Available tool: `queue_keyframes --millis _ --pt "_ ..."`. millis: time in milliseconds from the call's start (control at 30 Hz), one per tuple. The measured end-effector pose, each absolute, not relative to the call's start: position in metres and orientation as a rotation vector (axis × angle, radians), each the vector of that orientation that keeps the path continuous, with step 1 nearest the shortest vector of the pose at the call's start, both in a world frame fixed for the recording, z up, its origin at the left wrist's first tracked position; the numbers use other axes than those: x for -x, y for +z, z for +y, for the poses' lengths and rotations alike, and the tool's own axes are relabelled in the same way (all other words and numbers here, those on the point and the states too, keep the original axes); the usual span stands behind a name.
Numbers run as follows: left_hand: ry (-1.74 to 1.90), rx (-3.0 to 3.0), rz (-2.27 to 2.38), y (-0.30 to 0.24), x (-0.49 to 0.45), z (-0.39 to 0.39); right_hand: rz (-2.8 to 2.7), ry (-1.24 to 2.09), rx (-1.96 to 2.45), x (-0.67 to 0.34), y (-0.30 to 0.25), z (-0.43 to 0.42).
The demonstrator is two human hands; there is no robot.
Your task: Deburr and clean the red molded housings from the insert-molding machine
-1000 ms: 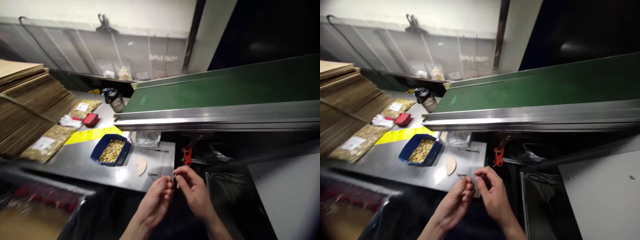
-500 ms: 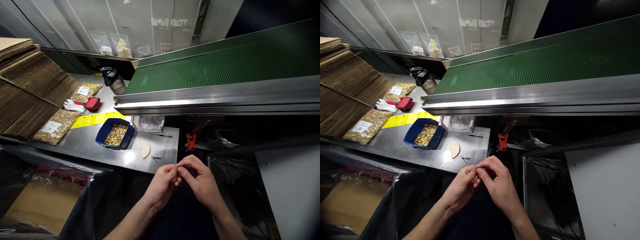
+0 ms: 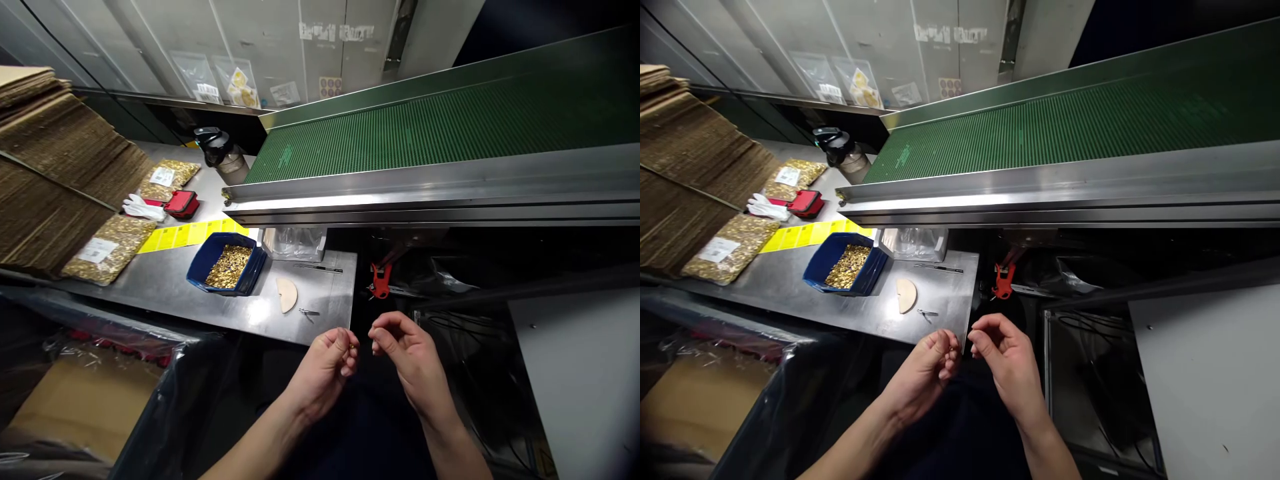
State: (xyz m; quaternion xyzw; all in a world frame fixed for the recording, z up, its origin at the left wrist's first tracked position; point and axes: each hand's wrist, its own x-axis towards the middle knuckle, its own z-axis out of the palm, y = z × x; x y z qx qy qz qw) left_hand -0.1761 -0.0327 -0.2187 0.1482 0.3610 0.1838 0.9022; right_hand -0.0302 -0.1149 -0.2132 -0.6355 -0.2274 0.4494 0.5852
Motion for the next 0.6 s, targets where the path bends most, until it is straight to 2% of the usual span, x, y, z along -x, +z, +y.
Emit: queue_keyframes --millis 333,600 --pt "0.302 -0.472 0.830 -0.218 0.176 -0.024 -0.403 1.135 1.430 0.031 -0.220 -0.125" --pt "0.302 -0.846 0.922 -0.221 0.177 -0.010 -0.715 0.897 1.611 0.038 -0.199 -0.112"
